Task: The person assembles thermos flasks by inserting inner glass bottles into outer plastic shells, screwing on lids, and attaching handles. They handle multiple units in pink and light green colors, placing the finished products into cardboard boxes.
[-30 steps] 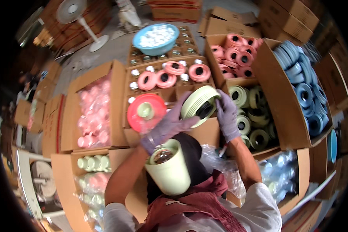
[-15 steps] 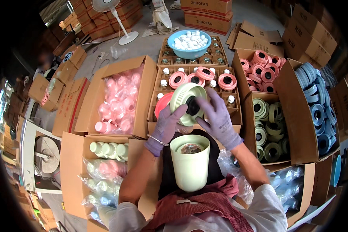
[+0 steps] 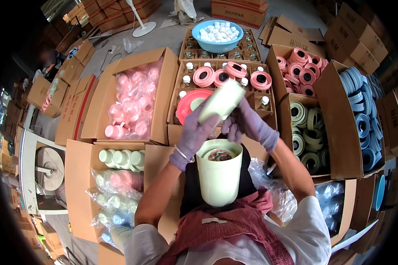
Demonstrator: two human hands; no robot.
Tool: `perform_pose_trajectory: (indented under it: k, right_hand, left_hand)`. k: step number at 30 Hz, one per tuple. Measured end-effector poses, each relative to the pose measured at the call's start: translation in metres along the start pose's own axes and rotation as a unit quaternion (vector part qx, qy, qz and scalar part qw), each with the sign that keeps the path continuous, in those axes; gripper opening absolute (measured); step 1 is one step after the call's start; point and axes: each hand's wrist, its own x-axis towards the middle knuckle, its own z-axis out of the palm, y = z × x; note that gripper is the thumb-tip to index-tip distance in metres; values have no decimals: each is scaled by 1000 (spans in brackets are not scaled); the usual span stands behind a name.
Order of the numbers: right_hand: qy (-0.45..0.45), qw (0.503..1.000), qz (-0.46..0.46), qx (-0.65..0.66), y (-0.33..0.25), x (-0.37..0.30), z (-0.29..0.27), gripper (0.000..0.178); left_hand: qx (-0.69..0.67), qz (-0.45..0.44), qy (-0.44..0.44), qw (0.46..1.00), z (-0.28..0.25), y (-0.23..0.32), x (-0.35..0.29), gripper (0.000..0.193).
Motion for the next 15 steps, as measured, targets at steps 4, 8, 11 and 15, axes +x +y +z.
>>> perform_pose_trajectory:
  k: [4,8,11,15]
  right_hand:
    - [41,736,-280,-615,-22,6,5,71]
    - [9,707,-328,-626,-20,14,3,48]
    - [82,850,-135,-503,-31,24,19,65]
    - [25,894,84,440,20,16,7,64]
  left_hand:
    - [-382,-157,16,910,-5,24,5,57]
    - [-203,-48,-12,978,1,25,3,53]
    - [-336,-115,28,934,4,43,7,49]
    - [336,351,99,868,21,36,25,54]
